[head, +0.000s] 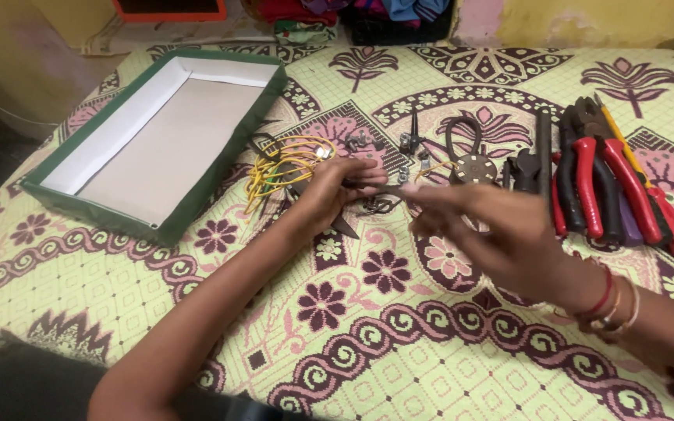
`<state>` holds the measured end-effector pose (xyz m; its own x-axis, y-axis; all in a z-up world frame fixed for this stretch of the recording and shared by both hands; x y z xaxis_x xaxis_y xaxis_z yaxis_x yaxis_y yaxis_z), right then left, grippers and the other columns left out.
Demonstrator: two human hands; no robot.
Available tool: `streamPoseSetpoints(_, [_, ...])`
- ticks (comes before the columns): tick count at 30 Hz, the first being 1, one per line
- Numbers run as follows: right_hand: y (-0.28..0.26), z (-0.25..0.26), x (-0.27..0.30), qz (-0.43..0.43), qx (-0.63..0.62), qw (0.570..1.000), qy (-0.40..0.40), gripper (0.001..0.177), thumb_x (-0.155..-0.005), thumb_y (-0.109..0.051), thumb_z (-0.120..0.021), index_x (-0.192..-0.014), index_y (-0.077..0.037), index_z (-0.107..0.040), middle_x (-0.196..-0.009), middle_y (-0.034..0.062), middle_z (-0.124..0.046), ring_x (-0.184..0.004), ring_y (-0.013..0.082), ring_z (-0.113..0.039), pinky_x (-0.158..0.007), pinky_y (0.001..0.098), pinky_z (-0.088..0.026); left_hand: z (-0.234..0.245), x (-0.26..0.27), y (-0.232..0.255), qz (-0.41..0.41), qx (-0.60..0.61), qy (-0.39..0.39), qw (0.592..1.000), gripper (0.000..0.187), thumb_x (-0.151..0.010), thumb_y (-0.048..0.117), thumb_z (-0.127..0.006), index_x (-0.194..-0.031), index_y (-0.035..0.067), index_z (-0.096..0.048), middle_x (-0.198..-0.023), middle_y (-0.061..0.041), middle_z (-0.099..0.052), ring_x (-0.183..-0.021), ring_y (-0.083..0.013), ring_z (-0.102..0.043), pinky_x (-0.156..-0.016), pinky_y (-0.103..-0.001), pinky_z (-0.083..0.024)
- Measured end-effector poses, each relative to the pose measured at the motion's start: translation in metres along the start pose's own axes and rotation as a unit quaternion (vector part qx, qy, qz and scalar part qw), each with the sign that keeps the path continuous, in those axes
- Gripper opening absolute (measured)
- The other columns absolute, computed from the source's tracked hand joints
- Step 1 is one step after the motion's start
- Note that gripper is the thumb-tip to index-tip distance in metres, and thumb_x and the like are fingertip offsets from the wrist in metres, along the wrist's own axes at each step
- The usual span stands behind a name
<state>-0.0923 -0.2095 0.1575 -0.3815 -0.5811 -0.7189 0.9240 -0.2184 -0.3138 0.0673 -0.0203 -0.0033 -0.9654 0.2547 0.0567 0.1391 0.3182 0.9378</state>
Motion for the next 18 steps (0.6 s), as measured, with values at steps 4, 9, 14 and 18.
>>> streamPoseSetpoints(4, [0.046, 0.017, -0.001, -0.160, -0.195, 0.963, 0.098, 0.026, -0.108, -0.023, -0.049, -0.126, -0.007, -0.057, -0.088, 0.0032, -0.074, -0.079, 0.0093, -0.076, -0.067, 0.0239, -0.061, -0.004, 0.003, 0.000, 0.001, 0.003, -0.012, 1.000, 0.042, -0.104, 0.022, -0.047, -0.114, -0.017, -0.059, -0.098, -0.028, -0.072, -0.087, -0.0285, -0.075, -0.078, -0.032, -0.066])
streamPoseSetpoints(9, [0.087, 0.032, 0.016, -0.276, -0.181, 0.927, 0.180, 0.024, -0.114, -0.025, -0.058, -0.120, -0.002, -0.054, -0.093, 0.0055, -0.062, -0.081, 0.0112, -0.061, -0.071, 0.0255, -0.053, -0.010, 0.009, 0.008, -0.032, -0.001, -0.020, 0.999, 0.043, -0.105, 0.026, -0.047, -0.116, -0.014, -0.060, -0.099, -0.027, -0.072, -0.087, -0.0263, -0.075, -0.080, -0.032, -0.066])
streamPoseSetpoints(14, [0.114, 0.030, 0.030, -0.318, -0.248, 0.892, 0.204, 0.026, -0.113, -0.023, -0.054, -0.124, 0.000, -0.058, -0.094, 0.0048, -0.063, -0.086, 0.0114, -0.061, -0.080, 0.0250, -0.051, -0.006, 0.012, 0.011, -0.075, -0.016, 0.007, 0.997, 0.035, -0.103, 0.019, -0.050, -0.116, -0.012, -0.062, -0.102, -0.024, -0.073, -0.088, -0.0240, -0.076, -0.082, -0.030, -0.066])
streamPoseSetpoints(18, [0.131, 0.026, 0.036, -0.377, -0.305, 0.849, 0.210, 0.033, -0.107, -0.016, -0.047, -0.133, 0.000, -0.057, -0.093, 0.0084, -0.069, -0.086, 0.0127, -0.066, -0.081, 0.0265, -0.055, -0.001, 0.011, 0.009, -0.103, -0.029, 0.029, 0.994, 0.032, -0.103, 0.016, -0.050, -0.114, -0.011, -0.064, -0.097, -0.023, -0.073, -0.081, -0.0223, -0.074, -0.076, -0.030, -0.065])
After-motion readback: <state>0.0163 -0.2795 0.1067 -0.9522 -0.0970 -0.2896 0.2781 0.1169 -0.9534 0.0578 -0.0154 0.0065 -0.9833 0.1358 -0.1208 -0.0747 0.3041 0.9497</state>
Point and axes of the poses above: each hand's wrist, its own x-axis away from the middle knuckle, its own z-axis out of the back of the hand, y = z × x, the point moved 7 cm from there along -x, towards the middle knuckle
